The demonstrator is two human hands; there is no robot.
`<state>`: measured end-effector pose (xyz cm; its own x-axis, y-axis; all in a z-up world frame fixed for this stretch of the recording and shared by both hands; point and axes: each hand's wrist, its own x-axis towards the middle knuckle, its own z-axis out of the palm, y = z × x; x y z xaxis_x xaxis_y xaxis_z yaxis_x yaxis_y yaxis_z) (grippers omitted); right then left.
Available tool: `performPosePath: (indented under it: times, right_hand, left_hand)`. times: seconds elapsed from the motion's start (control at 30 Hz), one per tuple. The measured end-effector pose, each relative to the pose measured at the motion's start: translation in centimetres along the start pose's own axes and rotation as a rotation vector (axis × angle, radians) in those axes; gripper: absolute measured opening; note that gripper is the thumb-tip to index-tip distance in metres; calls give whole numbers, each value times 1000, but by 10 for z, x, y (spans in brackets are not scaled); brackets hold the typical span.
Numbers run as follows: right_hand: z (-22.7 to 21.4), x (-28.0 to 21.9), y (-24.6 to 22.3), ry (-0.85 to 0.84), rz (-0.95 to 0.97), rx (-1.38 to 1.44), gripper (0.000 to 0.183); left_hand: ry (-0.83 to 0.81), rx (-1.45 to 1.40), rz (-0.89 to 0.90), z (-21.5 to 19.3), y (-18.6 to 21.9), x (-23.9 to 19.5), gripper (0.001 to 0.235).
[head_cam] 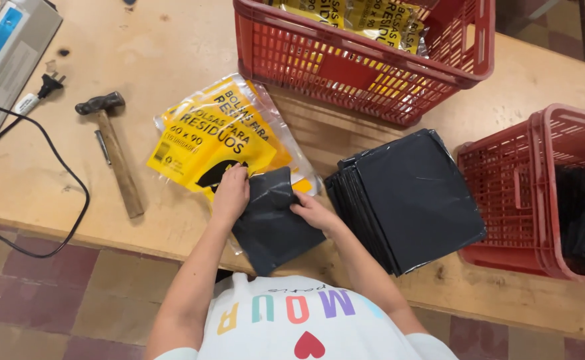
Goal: Packaging stacks of black plastic bags into yellow plastic sleeves and sorting them into crates.
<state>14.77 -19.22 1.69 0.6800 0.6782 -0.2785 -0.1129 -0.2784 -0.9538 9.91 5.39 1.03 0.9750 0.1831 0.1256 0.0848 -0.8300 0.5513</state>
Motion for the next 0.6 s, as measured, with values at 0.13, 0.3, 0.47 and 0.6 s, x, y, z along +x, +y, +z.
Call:
performPosePath:
  times: [0.13,0.3,0.47,0.6]
  right_hand:
    - [-5,39,6,118,-1,-41,58]
    - [-13,102,26,497,199,-5,60]
    - [-17,126,11,465,261,-95,34]
    - [-19,93,-18,416,104,-497,24]
  left_hand:
    - [-41,36,21,3,-8,-3,8]
    - [3,76,192,6,-17,-20,5]
    - [136,161,294,-6,-16,-32,8]
    - [384,553,102,-23,-25,-58,30]
